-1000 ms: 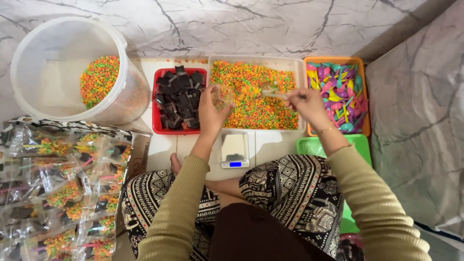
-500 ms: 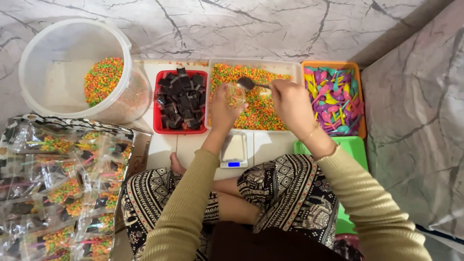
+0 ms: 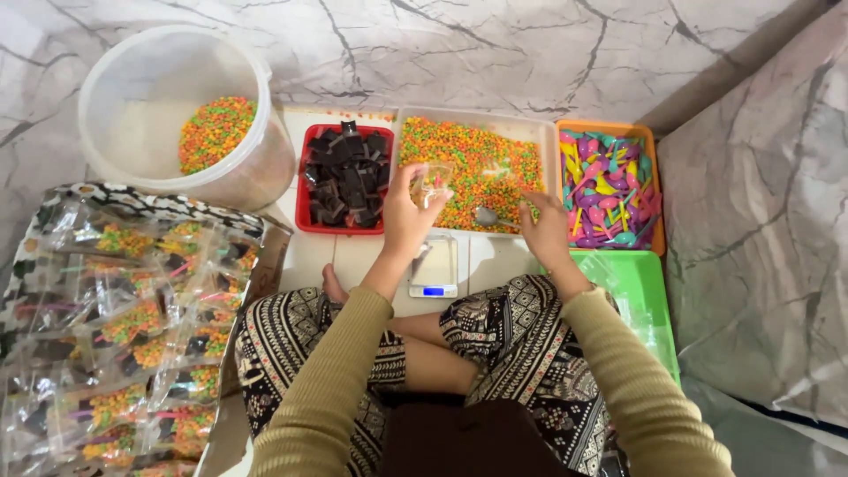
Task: Packaging small portions of colorful sprinkles into plastic bags using a spoon and a digital scale for precise measurement.
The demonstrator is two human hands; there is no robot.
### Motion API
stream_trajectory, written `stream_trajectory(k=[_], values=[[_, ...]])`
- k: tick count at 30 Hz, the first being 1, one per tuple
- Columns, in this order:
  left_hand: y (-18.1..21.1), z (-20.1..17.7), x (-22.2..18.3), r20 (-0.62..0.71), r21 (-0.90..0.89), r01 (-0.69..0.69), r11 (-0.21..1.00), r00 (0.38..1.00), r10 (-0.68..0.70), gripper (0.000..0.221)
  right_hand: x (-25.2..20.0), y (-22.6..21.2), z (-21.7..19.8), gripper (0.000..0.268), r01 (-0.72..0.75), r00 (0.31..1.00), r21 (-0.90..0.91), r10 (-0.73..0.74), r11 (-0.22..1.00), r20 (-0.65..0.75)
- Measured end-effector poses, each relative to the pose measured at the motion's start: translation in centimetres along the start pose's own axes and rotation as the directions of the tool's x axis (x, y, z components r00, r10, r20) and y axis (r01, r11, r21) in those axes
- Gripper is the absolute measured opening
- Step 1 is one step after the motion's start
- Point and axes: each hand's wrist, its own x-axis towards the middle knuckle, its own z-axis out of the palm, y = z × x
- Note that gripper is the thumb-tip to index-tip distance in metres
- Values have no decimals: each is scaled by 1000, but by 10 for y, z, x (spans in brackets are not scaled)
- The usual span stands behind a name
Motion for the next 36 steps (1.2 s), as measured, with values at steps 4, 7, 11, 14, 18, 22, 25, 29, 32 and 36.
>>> stream_trajectory(k=[4,7,11,14,18,22,25,29,32,36], values=[[11,-6,-24,-15,-39,-117,992,993,117,66,0,-163,-69,30,140,989,332,-144,933,-13],[17,-14,-42,42,-28,-209,978,977,210,70,-11,-199,-69,39,352,928,237,-371,905,38],[7,-31,-53,91,70,-307,949,950,300,84,-32,-188,-45,10,233,969,194,-244,953,31],[-2,-68,-72,94,47,-334,941,940,329,110,-54,-179,-31,11,67,996,229,-78,971,38],[-7,-150,-98,0,110,-147,983,989,148,97,-75,-127,20,10,-175,985,236,169,956,46],[-14,-213,-119,-93,205,-53,977,993,73,76,-81,-57,77,10,-298,953,213,279,930,117],[-25,-246,-150,-128,359,82,930,991,-38,74,-85,-30,95,15,-414,891,147,367,898,267],[-40,-252,-184,-130,592,125,797,990,-58,61,-80,-17,78,44,-453,847,33,419,891,326],[-41,-252,-186,-147,608,137,782,987,-59,53,-94,-56,9,44,-373,912,164,329,913,245],[-30,-250,-178,-187,638,65,768,980,72,28,-130,-100,-85,24,-107,974,274,156,956,-164]])
